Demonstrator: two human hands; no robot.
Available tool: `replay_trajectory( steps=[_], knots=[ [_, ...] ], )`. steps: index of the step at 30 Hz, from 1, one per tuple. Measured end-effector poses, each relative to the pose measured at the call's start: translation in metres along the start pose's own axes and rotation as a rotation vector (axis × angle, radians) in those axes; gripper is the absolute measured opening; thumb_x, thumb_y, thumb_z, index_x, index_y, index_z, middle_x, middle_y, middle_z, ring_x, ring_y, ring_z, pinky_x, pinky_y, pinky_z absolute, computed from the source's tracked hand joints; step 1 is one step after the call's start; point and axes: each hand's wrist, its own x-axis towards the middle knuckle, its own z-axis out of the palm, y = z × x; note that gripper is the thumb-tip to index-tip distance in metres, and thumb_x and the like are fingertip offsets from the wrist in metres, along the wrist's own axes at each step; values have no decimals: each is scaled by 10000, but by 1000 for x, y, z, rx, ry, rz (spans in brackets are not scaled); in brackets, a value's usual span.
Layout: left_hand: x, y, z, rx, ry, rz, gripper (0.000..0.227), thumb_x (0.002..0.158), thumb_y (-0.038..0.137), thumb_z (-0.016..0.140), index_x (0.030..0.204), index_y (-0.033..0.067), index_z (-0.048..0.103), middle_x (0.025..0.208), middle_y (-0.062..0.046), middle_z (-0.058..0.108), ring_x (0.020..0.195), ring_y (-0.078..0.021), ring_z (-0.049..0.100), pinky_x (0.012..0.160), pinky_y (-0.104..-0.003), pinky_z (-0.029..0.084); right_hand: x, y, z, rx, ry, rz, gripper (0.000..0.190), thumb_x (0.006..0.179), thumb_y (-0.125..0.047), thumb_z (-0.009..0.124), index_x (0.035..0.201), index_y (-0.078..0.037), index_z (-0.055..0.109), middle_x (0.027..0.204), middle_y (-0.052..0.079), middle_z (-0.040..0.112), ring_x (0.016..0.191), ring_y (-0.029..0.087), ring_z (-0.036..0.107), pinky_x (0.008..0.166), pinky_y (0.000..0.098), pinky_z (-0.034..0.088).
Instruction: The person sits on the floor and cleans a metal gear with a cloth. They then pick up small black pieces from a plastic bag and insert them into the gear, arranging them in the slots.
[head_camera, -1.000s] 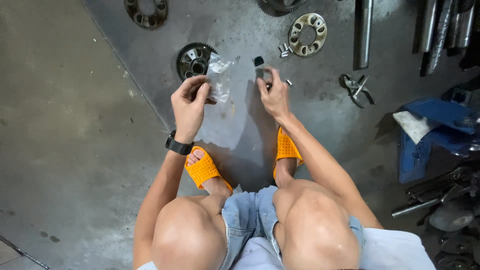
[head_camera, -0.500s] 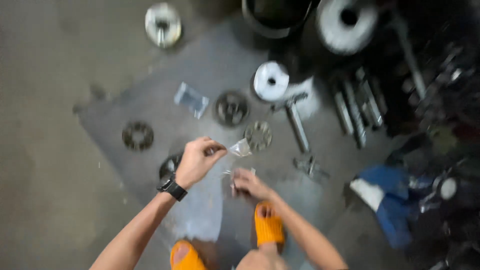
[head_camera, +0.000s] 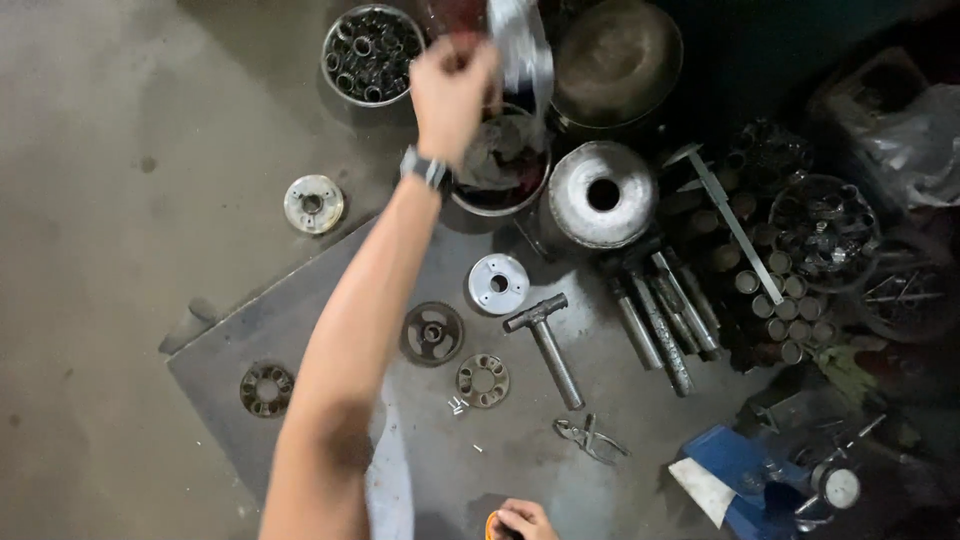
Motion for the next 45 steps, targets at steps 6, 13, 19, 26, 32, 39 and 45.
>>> replay_trajectory(
  steps=[6, 13, 19, 26, 32, 39, 45],
  knots=[
    [30, 3, -8, -147, 152, -65, 54, 736, 106, 615, 710, 61, 627, 711, -41, 699, 612, -84, 651, 498, -252, 638, -13, -32, -20, 132, 55, 91, 280, 888, -133, 532, 655, 20, 553, 544, 129, 581, 376, 116, 444, 331, 206, 239],
    [-106, -62, -98, 632, -380, -53, 208, 850, 207, 597, 682, 95, 548, 616, -22, 564, 533, -140, 445, 517, -315, 372, 22, -39, -14, 36, 153, -175, 379, 894, -195, 547, 559, -40, 462, 418, 50, 412, 357, 107, 359, 375, 232, 278],
    [-236, -100, -194, 786, -551, -376, 300, 824, 322, 559, 917, 53, 655, 878, -88, 692, 772, -258, 633, 706, -355, 459, 27, -72, 17, 87, 146, -198, 292, 911, -208, 497, 684, -23, 512, 532, 76, 468, 420, 151, 435, 333, 235, 308],
    [-375, -52, -309, 733, -460, -646, 326, 855, 259, 586, 974, -38, 649, 943, -210, 677, 928, -355, 634, 792, -444, 516, 53, -36, 60, -44, 85, -115, 443, 953, -244, 498, 567, -39, 427, 401, 69, 288, 294, 148, 274, 272, 230, 170],
    [-472, -42, -382, 451, -280, -698, 330, 901, 206, 522, 1128, -23, 593, 1034, -192, 661, 997, -331, 620, 843, -420, 507, 51, -26, 147, -197, 87, -68, 182, 800, -175, 646, 802, -22, 548, 735, 167, 561, 634, 229, 575, 367, 248, 439],
    [-578, -135, -444, 257, -30, -634, 205, 866, 183, 592, 1006, 53, 666, 905, -133, 695, 823, -250, 673, 690, -353, 549, 71, -15, 204, -470, 234, -183, 201, 832, -202, 630, 701, -58, 578, 527, 77, 470, 409, 147, 469, 318, 213, 353],
    [-612, -155, -429, 169, 195, -556, 146, 878, 94, 572, 968, 24, 663, 845, -144, 685, 769, -261, 671, 643, -332, 552, 86, -24, 219, -437, 369, -148, 240, 841, -237, 649, 766, -20, 580, 689, 145, 593, 534, 201, 579, 364, 242, 452]
  ],
)
